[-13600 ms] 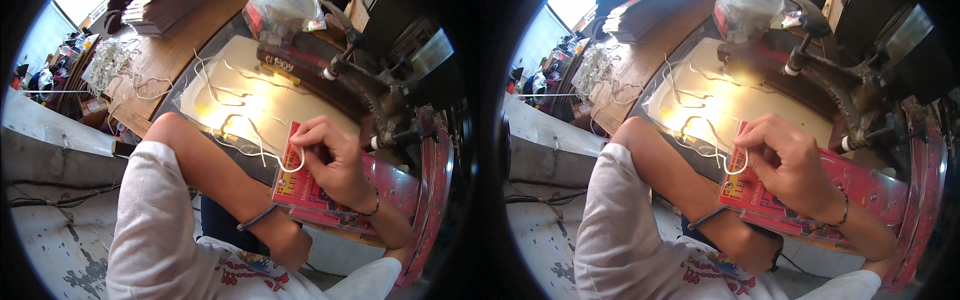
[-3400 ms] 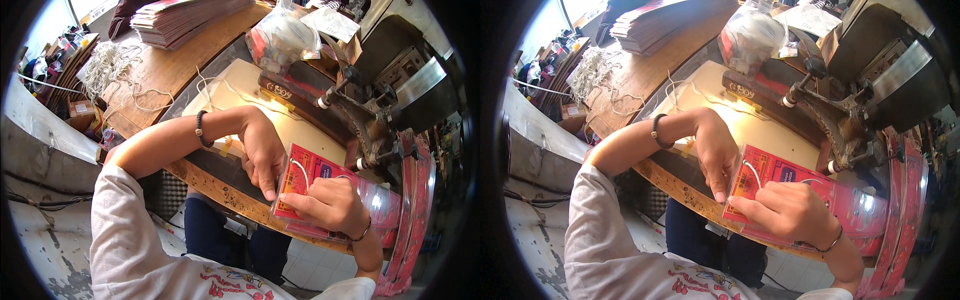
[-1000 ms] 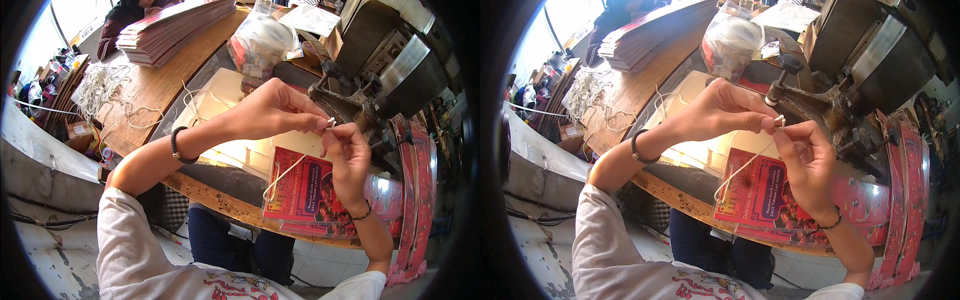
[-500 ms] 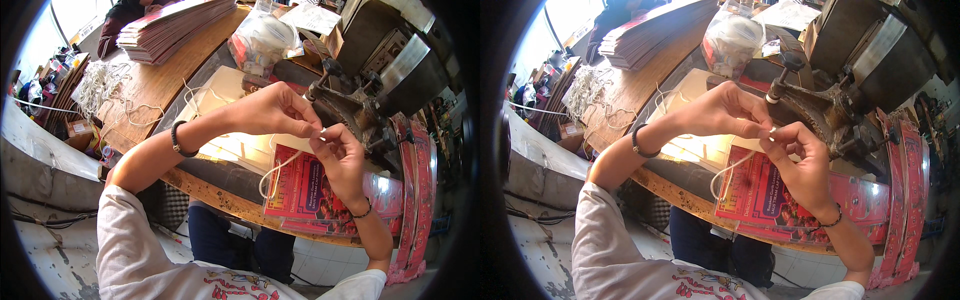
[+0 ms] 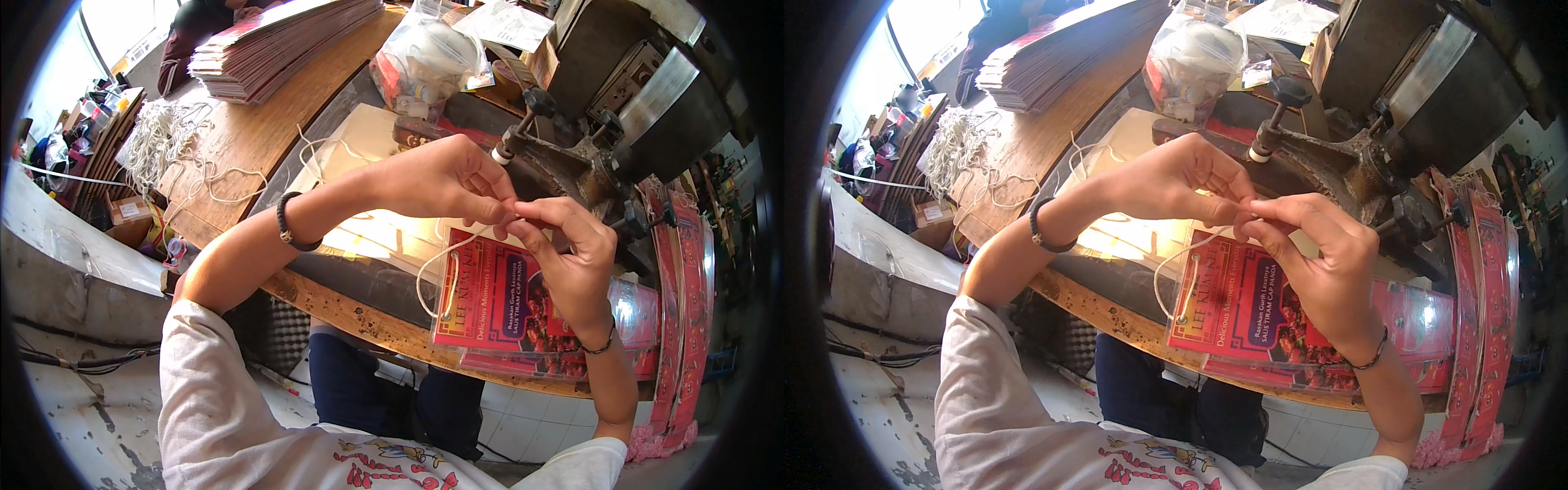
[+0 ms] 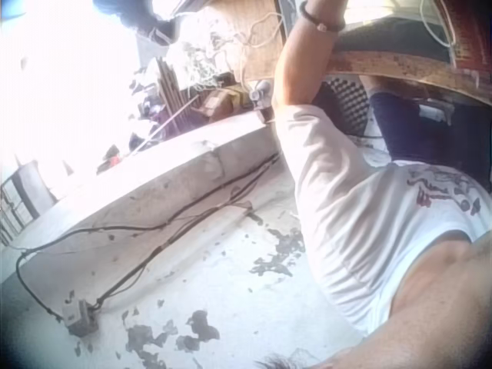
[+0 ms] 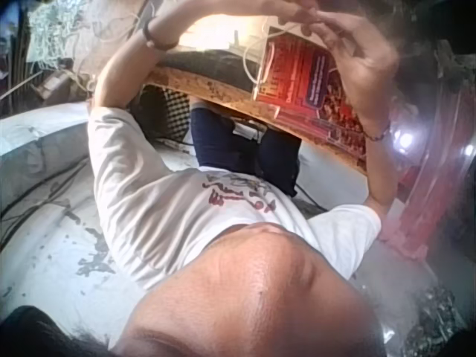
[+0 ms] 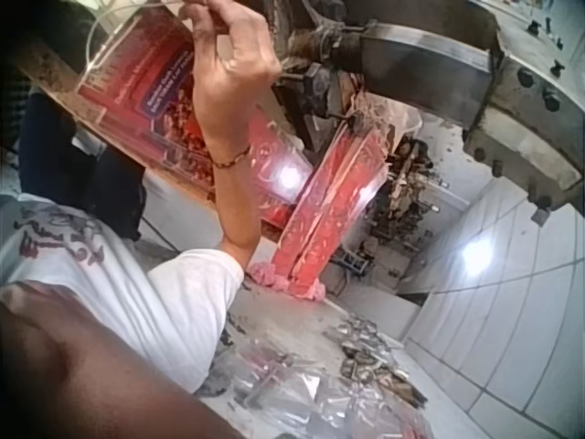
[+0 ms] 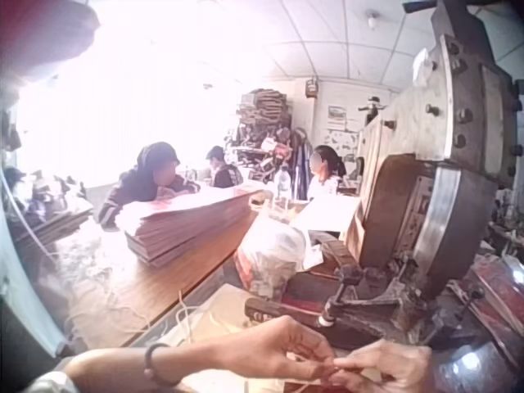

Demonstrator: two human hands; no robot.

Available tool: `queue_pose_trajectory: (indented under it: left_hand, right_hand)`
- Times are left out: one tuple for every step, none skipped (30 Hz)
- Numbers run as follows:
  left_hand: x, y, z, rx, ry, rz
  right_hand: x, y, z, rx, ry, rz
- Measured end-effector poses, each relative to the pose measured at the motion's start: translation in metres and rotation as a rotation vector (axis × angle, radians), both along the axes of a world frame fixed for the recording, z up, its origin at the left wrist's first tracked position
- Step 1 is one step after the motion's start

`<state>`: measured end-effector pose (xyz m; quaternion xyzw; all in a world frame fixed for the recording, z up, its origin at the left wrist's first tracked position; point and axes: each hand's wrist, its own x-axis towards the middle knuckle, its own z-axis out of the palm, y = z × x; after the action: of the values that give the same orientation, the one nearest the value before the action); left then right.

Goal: The person threads a white cord through a pre-punched hole in a red product label by hand, ties the ends of the cord together, and moves the finished label onto a stack on the desk.

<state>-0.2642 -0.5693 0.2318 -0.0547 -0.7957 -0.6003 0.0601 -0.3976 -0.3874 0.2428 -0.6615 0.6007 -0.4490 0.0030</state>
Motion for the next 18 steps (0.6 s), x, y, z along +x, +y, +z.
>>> queue_pose_trajectory:
  left_hand:
    - [0.0,0.0,0.0,-0.005,-0.002,0.001]
    - [0.001,0.0,-0.001,-0.01,-0.004,0.002]
    - [0.002,0.0,0.0,-0.01,-0.004,0.001]
    - [0.002,0.001,0.003,0.032,-0.027,-0.018]
    - [0.003,0.001,0.005,0.074,-0.051,-0.037]
    - [0.004,0.002,0.006,0.073,-0.052,-0.042]
    - [0.006,0.002,0.009,0.138,-0.106,-0.038]
    - [0.007,0.003,0.011,0.203,-0.16,-0.033]
    - [0.008,0.004,0.011,0.199,-0.165,-0.04]
    - [0.007,0.005,0.012,0.191,-0.17,-0.02]
    - [0.006,0.005,0.014,0.182,-0.175,-0.001]
    - [0.005,0.006,0.016,0.173,-0.182,-0.013]
    - [0.006,0.008,0.015,0.191,-0.168,0.005]
    - [0.007,0.009,0.013,0.209,-0.154,0.024]
    - [0.007,0.009,0.01,0.215,-0.166,0.013]
    - [0.006,0.008,0.01,0.191,-0.144,0.027]
    - [0.006,0.007,0.009,0.168,-0.121,0.041]
    - [0.007,0.007,0.012,0.152,-0.125,0.027]
  right_hand:
    - [0.001,0.001,0.001,-0.001,0.0,0.0]
    - [0.002,0.002,0.002,0.027,-0.013,-0.007]
    - [0.003,0.003,0.004,0.054,-0.027,-0.015]
    - [0.002,0.003,0.004,0.053,-0.029,-0.02]
    - [0.002,0.003,0.004,0.061,-0.01,-0.025]
    - [0.001,0.003,0.005,0.068,0.008,-0.03]
    - [0.001,0.003,0.006,0.065,0.004,-0.037]
    - [0.001,0.003,0.008,0.057,0.044,-0.029]
    - [0.001,0.004,0.009,0.048,0.084,-0.022]
    - [-0.001,0.004,0.008,0.041,0.078,-0.035]
    - [-0.003,0.004,0.006,0.016,0.096,-0.024]
    - [-0.005,0.004,0.005,-0.009,0.113,-0.013]
    - [-0.005,0.004,0.004,-0.002,0.103,-0.024]
    - [-0.006,0.003,0.004,-0.025,0.134,-0.007]
    - [-0.006,0.002,0.003,-0.048,0.166,0.01]
    - [-0.007,0.0,0.002,-0.09,0.181,0.029]
    - [-0.007,0.0,0.002,-0.089,0.177,0.021]
    - [-0.006,0.0,0.002,-0.106,0.175,0.016]
